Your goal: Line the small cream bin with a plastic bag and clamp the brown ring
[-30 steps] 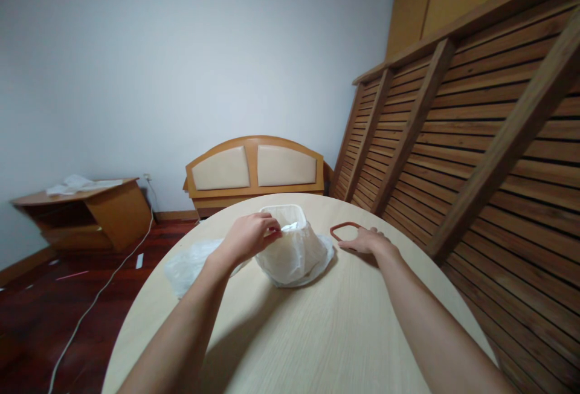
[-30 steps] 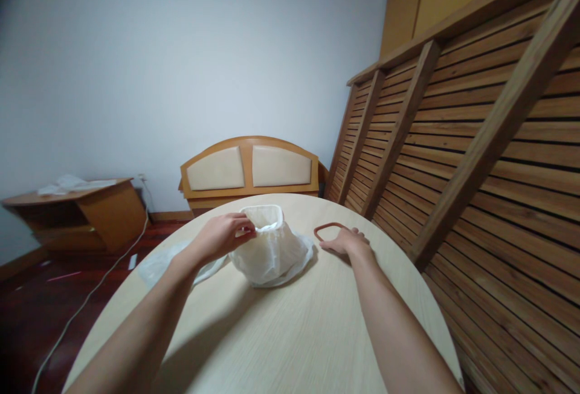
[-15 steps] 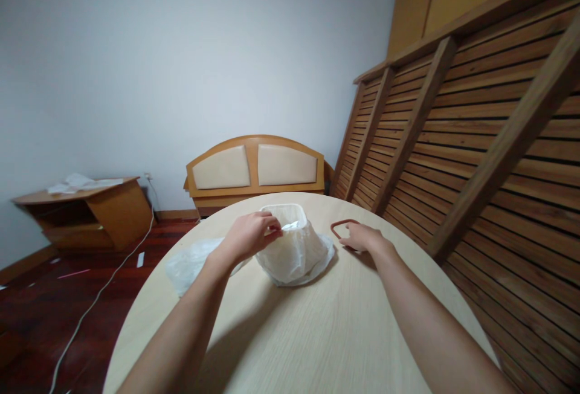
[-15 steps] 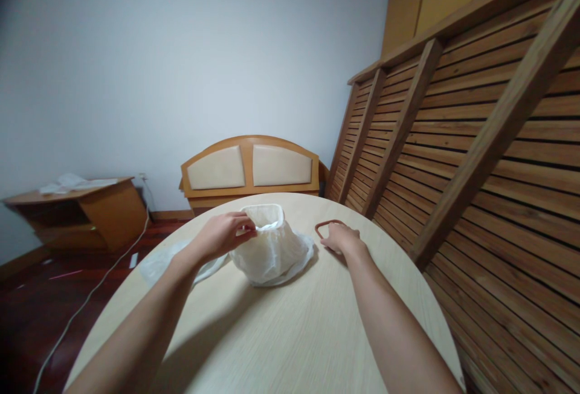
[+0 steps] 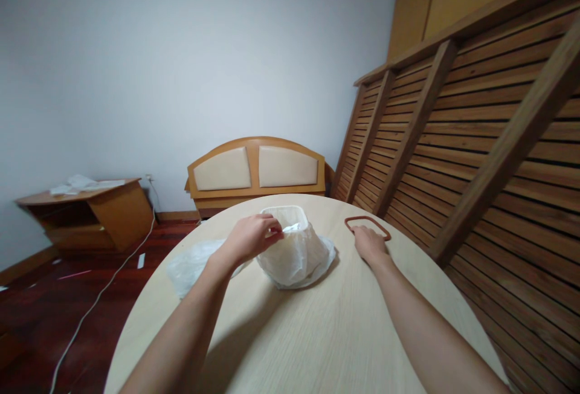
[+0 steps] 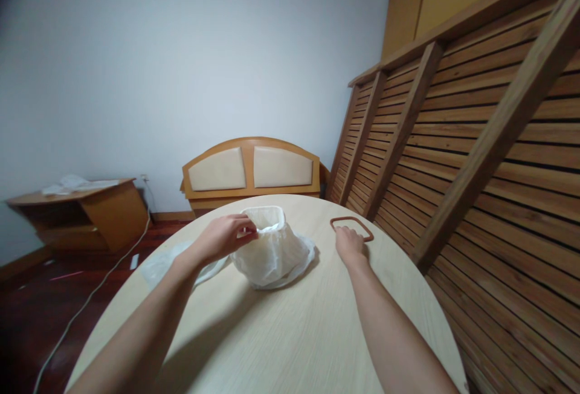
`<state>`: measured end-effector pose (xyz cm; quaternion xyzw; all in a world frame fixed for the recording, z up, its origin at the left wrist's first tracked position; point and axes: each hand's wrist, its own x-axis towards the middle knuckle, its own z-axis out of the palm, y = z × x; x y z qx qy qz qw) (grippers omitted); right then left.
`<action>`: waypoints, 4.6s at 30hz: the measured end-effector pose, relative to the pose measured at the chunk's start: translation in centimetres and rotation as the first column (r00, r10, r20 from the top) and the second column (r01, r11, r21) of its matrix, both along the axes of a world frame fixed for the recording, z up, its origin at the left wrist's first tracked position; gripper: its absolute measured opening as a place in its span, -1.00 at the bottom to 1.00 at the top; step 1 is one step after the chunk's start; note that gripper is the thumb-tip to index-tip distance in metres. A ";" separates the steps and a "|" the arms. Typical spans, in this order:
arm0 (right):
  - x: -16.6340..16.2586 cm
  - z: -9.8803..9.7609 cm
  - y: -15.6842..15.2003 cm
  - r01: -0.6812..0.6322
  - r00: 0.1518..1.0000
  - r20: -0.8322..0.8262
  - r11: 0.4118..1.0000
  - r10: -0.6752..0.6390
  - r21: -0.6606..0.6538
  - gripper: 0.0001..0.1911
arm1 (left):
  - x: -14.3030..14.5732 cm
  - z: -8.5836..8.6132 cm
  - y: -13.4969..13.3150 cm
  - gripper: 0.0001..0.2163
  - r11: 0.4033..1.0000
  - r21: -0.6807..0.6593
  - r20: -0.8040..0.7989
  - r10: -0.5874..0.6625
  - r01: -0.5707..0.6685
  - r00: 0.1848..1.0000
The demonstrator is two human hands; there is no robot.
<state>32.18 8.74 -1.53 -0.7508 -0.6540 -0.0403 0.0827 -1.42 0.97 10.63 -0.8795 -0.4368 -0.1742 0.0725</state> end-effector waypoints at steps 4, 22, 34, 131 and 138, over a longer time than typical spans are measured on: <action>1.1 -1.2 0.4 0.047 0.999 0.002 0.998 -0.047 0.044 -0.47 | 0.0 -0.3 0.2 -0.87 1.000 0.008 0.004 0.001 -0.001 1.000; -5.4 8.4 -1.6 -0.382 0.842 -0.199 0.814 0.501 0.437 -0.71 | -0.1 -1.0 0.8 -0.89 0.986 0.036 0.125 -0.166 0.163 0.978; -10.4 11.3 -6.4 -0.806 0.437 -0.079 0.429 0.896 0.407 -0.89 | 0.5 -2.4 1.6 -0.82 0.971 0.071 0.239 -0.239 0.229 0.941; -7.2 0.2 -8.4 -0.804 0.576 -0.035 0.573 0.817 0.156 -0.63 | 1.4 -7.9 3.5 -0.39 0.950 0.311 0.213 -0.047 -0.022 0.976; -7.6 -0.8 -7.8 -0.776 0.624 0.028 0.615 0.781 0.137 -0.69 | 1.7 -8.8 3.9 -0.36 0.938 0.346 0.232 -0.060 -0.025 0.971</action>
